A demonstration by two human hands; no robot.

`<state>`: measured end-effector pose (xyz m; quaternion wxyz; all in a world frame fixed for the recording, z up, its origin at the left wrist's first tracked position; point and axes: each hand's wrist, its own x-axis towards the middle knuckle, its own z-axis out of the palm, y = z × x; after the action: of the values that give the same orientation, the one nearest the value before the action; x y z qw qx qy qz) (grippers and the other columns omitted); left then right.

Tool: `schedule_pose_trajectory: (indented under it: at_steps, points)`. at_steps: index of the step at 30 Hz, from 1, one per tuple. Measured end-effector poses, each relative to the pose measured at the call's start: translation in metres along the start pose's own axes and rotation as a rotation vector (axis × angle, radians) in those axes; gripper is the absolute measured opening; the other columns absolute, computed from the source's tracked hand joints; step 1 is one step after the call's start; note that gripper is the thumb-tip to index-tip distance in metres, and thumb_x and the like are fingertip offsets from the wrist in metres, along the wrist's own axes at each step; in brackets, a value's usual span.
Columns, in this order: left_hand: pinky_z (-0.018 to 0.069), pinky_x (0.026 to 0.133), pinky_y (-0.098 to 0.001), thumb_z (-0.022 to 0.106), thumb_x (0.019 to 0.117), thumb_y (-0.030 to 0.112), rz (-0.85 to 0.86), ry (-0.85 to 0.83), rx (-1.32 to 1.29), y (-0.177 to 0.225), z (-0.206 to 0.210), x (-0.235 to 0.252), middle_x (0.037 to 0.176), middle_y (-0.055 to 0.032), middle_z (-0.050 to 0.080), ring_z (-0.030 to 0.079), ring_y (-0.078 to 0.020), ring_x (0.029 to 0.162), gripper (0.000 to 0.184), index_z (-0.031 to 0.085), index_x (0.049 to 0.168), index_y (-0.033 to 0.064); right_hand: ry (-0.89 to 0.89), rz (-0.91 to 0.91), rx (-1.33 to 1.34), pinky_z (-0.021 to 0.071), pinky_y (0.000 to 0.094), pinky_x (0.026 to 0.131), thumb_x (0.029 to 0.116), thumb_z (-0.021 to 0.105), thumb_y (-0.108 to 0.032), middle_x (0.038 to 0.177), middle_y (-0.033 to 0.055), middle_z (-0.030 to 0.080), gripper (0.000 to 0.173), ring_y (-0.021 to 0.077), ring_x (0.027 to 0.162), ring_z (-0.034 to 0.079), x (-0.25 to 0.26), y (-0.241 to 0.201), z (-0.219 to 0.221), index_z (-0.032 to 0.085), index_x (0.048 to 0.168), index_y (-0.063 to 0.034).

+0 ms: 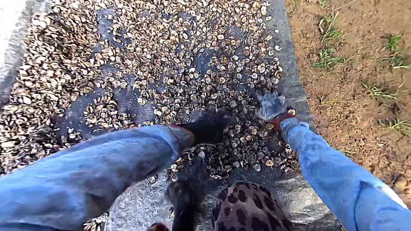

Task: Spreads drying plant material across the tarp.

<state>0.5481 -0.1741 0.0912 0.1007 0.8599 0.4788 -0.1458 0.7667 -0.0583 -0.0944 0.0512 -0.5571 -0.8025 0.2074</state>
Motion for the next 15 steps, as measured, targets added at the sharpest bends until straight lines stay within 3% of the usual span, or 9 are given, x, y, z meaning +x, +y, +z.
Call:
schedule_pose_trajectory:
  at_steps: [2,5,6,7,9,10,12,13,15]
  points:
    - [0.0365,0.105,-0.0717,0.062,0.0943,0.060,-0.073,-0.128,-0.082,-0.011,0.069,0.030,0.154,-0.0265,0.045,0.039,-0.0526,0.141,0.067,0.055,0.149,0.0217,-0.072,-0.061,0.013,0.0217,0.0792,0.112,0.0843,0.078,-0.043,0.168,0.0216,0.024,0.084,0.0511,0.152,0.020,-0.047,-0.005,0.032,0.041,0.158,-0.0265]
    - [0.0110,0.115,-0.0798,0.069,0.0846,0.066,-0.190,-0.224,-0.316,0.048,0.145,0.045,0.170,-0.0249,0.012,0.006,-0.0537,0.154,0.096,0.029,0.163,0.0282,-0.206,0.008,0.032,0.0272,0.0719,0.115,0.0973,0.064,-0.019,0.163,0.0218,0.036,0.063,0.0473,0.149,0.033,-0.113,-0.004,0.027,0.044,0.157,-0.0213]
    - [0.0104,0.116,-0.0781,0.072,0.0863,0.055,-0.188,-0.208,-0.388,0.075,0.164,0.036,0.171,-0.0225,0.010,0.005,-0.0527,0.155,0.094,0.028,0.164,0.0237,-0.208,0.023,0.049,0.0300,0.0708,0.114,0.0979,0.062,-0.014,0.158,0.0240,0.043,0.060,0.0483,0.145,0.039,-0.133,-0.003,0.023,0.047,0.156,-0.0202]
    - [0.0170,0.117,-0.0735,0.072,0.0905,0.037,-0.205,-0.196,-0.452,0.100,0.173,0.024,0.171,-0.0185,0.015,0.011,-0.0496,0.155,0.083,0.033,0.162,0.0196,-0.247,0.047,0.053,0.0302,0.0682,0.115,0.0991,0.058,-0.016,0.157,0.0231,0.045,0.060,0.0467,0.144,0.041,-0.151,-0.003,0.019,0.045,0.157,-0.0226]
    - [0.0273,0.118,-0.0643,0.057,0.1010,0.015,-0.246,-0.234,-0.543,0.123,0.167,0.002,0.168,-0.0142,0.029,0.027,-0.0452,0.152,0.060,0.040,0.159,0.0173,-0.328,0.073,0.072,0.0284,0.0671,0.117,0.0965,0.062,-0.032,0.159,0.0206,0.042,0.067,0.0440,0.147,0.039,-0.178,-0.010,0.012,0.040,0.159,-0.0264]
    - [0.0307,0.116,-0.0630,0.056,0.1018,0.014,-0.217,-0.233,-0.579,0.118,0.162,-0.005,0.164,-0.0166,0.037,0.034,-0.0456,0.148,0.054,0.046,0.155,0.0159,-0.360,0.076,0.067,0.0251,0.0674,0.119,0.0939,0.065,-0.042,0.162,0.0203,0.037,0.074,0.0436,0.150,0.034,-0.189,-0.017,0.009,0.036,0.161,-0.0278]
    - [0.0348,0.111,-0.0670,0.066,0.0963,0.024,-0.185,-0.088,-0.618,0.091,0.161,-0.012,0.153,-0.0185,0.051,0.044,-0.0467,0.140,0.047,0.061,0.143,0.0174,-0.397,0.034,0.059,0.0153,0.0719,0.119,0.0906,0.071,-0.034,0.165,0.0262,0.029,0.080,0.0505,0.152,0.024,-0.197,-0.028,0.009,0.036,0.161,-0.0218]
    - [0.0337,0.110,-0.0693,0.072,0.0915,0.031,-0.200,0.002,-0.605,0.076,0.163,-0.013,0.154,-0.0162,0.051,0.043,-0.0465,0.142,0.052,0.063,0.142,0.0218,-0.381,0.008,0.045,0.0173,0.0719,0.119,0.0922,0.068,-0.026,0.163,0.0276,0.032,0.075,0.0514,0.151,0.027,-0.192,-0.027,0.011,0.038,0.160,-0.0183]
    - [0.0205,0.114,-0.0752,0.082,0.0820,0.045,-0.334,0.013,-0.536,0.042,0.165,-0.009,0.167,-0.0157,0.031,0.019,-0.0497,0.153,0.078,0.050,0.152,0.0340,-0.313,0.050,0.072,0.0303,0.0632,0.118,0.0974,0.058,-0.017,0.156,0.0240,0.046,0.062,0.0434,0.146,0.040,-0.160,-0.016,0.015,0.042,0.158,-0.0163]
